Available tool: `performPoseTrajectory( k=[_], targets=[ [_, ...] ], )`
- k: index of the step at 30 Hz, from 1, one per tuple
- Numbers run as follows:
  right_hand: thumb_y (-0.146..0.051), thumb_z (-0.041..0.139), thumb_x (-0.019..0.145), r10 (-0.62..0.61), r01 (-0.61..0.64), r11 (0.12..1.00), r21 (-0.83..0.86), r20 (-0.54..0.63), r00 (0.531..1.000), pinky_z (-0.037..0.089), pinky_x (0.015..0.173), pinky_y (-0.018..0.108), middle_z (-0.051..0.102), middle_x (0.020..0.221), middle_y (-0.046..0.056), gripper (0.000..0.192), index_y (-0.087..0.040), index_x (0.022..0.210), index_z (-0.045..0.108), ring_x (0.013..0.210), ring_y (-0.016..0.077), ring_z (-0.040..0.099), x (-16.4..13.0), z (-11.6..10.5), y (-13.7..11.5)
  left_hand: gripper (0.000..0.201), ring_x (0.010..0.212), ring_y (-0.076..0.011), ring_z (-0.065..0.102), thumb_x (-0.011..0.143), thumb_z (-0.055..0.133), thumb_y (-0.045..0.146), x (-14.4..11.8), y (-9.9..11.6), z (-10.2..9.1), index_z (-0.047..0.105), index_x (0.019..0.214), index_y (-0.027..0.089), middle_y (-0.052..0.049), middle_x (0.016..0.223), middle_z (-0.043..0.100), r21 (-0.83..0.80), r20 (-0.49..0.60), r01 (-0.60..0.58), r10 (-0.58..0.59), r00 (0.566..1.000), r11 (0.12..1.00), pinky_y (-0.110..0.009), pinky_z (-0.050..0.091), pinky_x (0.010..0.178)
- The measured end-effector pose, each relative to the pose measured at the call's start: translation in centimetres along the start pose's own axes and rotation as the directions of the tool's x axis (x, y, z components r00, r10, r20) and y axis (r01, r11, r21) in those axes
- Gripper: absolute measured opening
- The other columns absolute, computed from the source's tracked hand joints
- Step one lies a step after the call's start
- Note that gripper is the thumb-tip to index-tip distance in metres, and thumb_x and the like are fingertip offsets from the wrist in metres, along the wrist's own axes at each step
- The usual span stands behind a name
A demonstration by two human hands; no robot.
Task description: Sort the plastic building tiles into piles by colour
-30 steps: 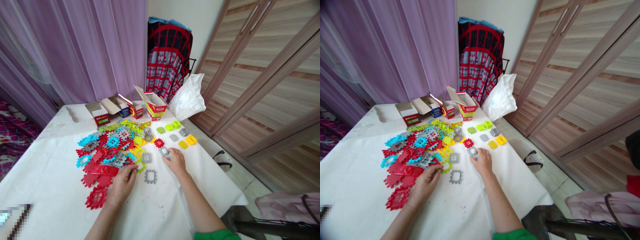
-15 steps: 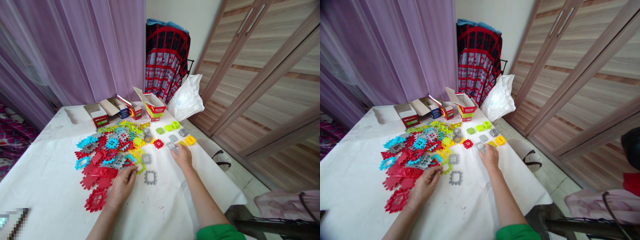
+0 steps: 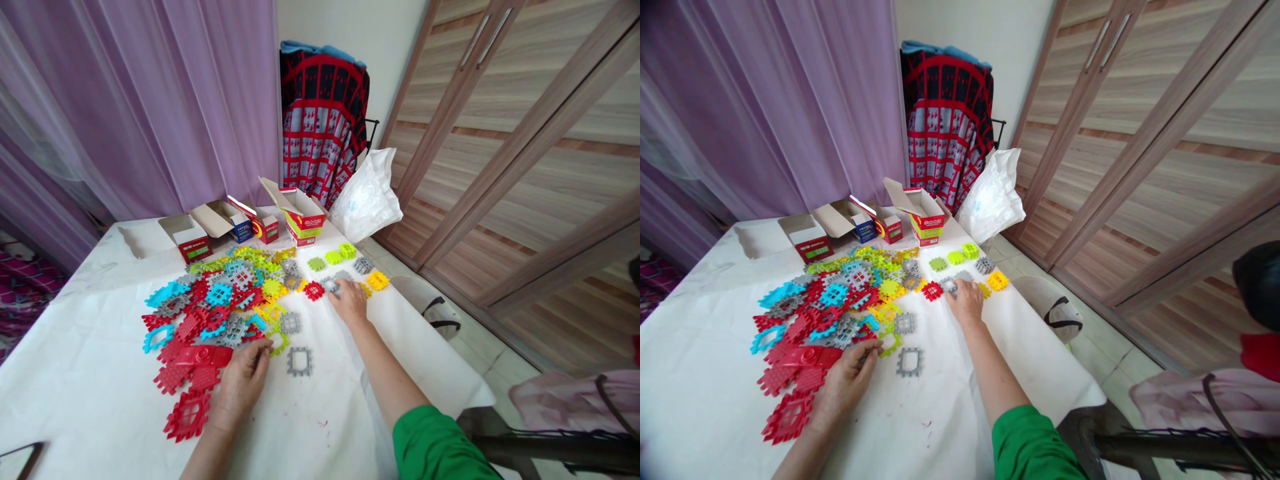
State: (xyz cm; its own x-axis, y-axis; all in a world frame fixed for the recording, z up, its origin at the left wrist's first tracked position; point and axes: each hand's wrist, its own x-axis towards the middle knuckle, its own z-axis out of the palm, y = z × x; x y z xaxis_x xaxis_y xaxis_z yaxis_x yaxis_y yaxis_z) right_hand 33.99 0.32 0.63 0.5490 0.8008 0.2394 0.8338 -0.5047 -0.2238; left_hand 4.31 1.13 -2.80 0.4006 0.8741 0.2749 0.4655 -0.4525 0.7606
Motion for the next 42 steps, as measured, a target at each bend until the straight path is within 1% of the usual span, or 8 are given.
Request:
performPoseTrajectory(
  k=[6, 11, 15, 19, 25, 28, 33, 42],
  targets=[
    [-0.033, 0.055, 0.086, -0.024, 0.024, 1.0, 0.013, -0.045, 0.999, 0.036, 0.088, 0.033, 0.068, 0.108, 0.008, 0.028, -0.021, 0.11, 0.064, 0.107, 0.0249, 0.054, 0.5, -0.2, 0.8, 0.026, 0.083, -0.0184, 0.072, 0.086, 0.048, 0.036, 0.0, 0.2, -0.1, 0.067, 0.098, 0.024, -0.003, 0.09, 0.077, 0.002, -0.007, -0.014, 0.014, 1.0, 1.0, -0.029, 0.058, 0.074],
    [-0.023, 0.044, 0.091, -0.005, 0.006, 1.0, -0.017, 0.046, 0.999, 0.036, 0.086, 0.032, 0.07, 0.104, 0.007, 0.028, -0.023, 0.113, 0.062, 0.104, 0.0217, 0.056, 1.4, -0.6, 1.1, 0.025, 0.081, -0.0186, 0.072, 0.086, 0.048, 0.035, 0.1, 0.4, -0.2, 0.068, 0.097, 0.024, -0.002, 0.088, 0.077, 0.022, -0.012, -0.022, 0.022, 1.0, 1.0, -0.029, 0.058, 0.073],
    [-0.022, 0.044, 0.091, 0.0, 0.003, 0.999, -0.046, 0.079, 0.997, 0.036, 0.086, 0.032, 0.07, 0.102, 0.006, 0.028, -0.024, 0.112, 0.063, 0.105, 0.0214, 0.055, 1.6, -0.6, 0.9, 0.025, 0.082, -0.0179, 0.072, 0.086, 0.048, 0.035, 0.0, 0.3, -0.2, 0.068, 0.099, 0.024, -0.002, 0.09, 0.077, 0.006, -0.012, -0.026, 0.026, 1.0, 1.0, -0.029, 0.058, 0.074],
    [-0.023, 0.046, 0.089, -0.013, 0.013, 1.0, -0.02, 0.038, 0.999, 0.036, 0.086, 0.032, 0.069, 0.105, 0.006, 0.027, -0.023, 0.11, 0.064, 0.104, 0.0222, 0.055, 2.1, -1.4, 1.6, 0.026, 0.083, -0.0179, 0.072, 0.086, 0.048, 0.036, 0.0, -0.1, 0.0, 0.068, 0.1, 0.024, -0.003, 0.09, 0.076, -0.018, 0.01, 0.0, 0.0, 1.0, 1.0, -0.028, 0.058, 0.075],
    [-0.03, 0.051, 0.086, 0.167, -0.172, 0.984, -0.048, -0.095, 0.981, 0.037, 0.087, 0.036, 0.065, 0.117, 0.011, 0.033, -0.021, 0.116, 0.061, 0.109, 0.0271, 0.052, 5.4, -3.9, 5.0, 0.026, 0.083, -0.0186, 0.072, 0.085, 0.049, 0.037, 0.1, 0.1, -0.1, 0.068, 0.097, 0.024, -0.003, 0.09, 0.077, -0.024, 0.004, 0.017, -0.017, 1.0, 1.0, -0.029, 0.058, 0.075],
    [-0.037, 0.055, 0.084, 0.252, -0.255, 0.964, -0.072, -0.056, 0.966, 0.038, 0.087, 0.04, 0.063, 0.12, 0.013, 0.04, -0.02, 0.12, 0.059, 0.111, 0.0294, 0.051, 6.8, -4.5, 6.4, 0.026, 0.081, -0.0189, 0.072, 0.085, 0.049, 0.039, 0.1, 0.3, -0.2, 0.069, 0.095, 0.025, -0.003, 0.088, 0.077, 0.007, -0.023, 0.012, -0.012, 1.0, 1.0, -0.029, 0.058, 0.073],
    [-0.042, 0.053, 0.086, 0.275, -0.269, 0.954, -0.132, 0.034, 0.961, 0.039, 0.088, 0.041, 0.065, 0.114, 0.014, 0.042, -0.019, 0.12, 0.059, 0.11, 0.0294, 0.053, 7.7, -4.4, 6.8, 0.026, 0.082, -0.0182, 0.072, 0.086, 0.049, 0.038, 0.1, 0.1, -0.1, 0.068, 0.096, 0.025, -0.002, 0.089, 0.077, 0.016, -0.031, -0.011, 0.011, 0.999, 1.0, -0.028, 0.058, 0.074],
    [-0.036, 0.053, 0.086, 0.272, -0.262, 0.952, -0.157, 0.047, 0.961, 0.04, 0.087, 0.04, 0.067, 0.112, 0.013, 0.036, -0.019, 0.117, 0.061, 0.109, 0.0287, 0.055, 8.3, -4.5, 6.6, 0.025, 0.082, -0.0185, 0.072, 0.086, 0.05, 0.038, 0.0, -0.2, 0.0, 0.068, 0.097, 0.024, -0.003, 0.089, 0.077, 0.005, -0.028, -0.009, 0.009, 1.0, 1.0, -0.028, 0.058, 0.074]
  ],
)
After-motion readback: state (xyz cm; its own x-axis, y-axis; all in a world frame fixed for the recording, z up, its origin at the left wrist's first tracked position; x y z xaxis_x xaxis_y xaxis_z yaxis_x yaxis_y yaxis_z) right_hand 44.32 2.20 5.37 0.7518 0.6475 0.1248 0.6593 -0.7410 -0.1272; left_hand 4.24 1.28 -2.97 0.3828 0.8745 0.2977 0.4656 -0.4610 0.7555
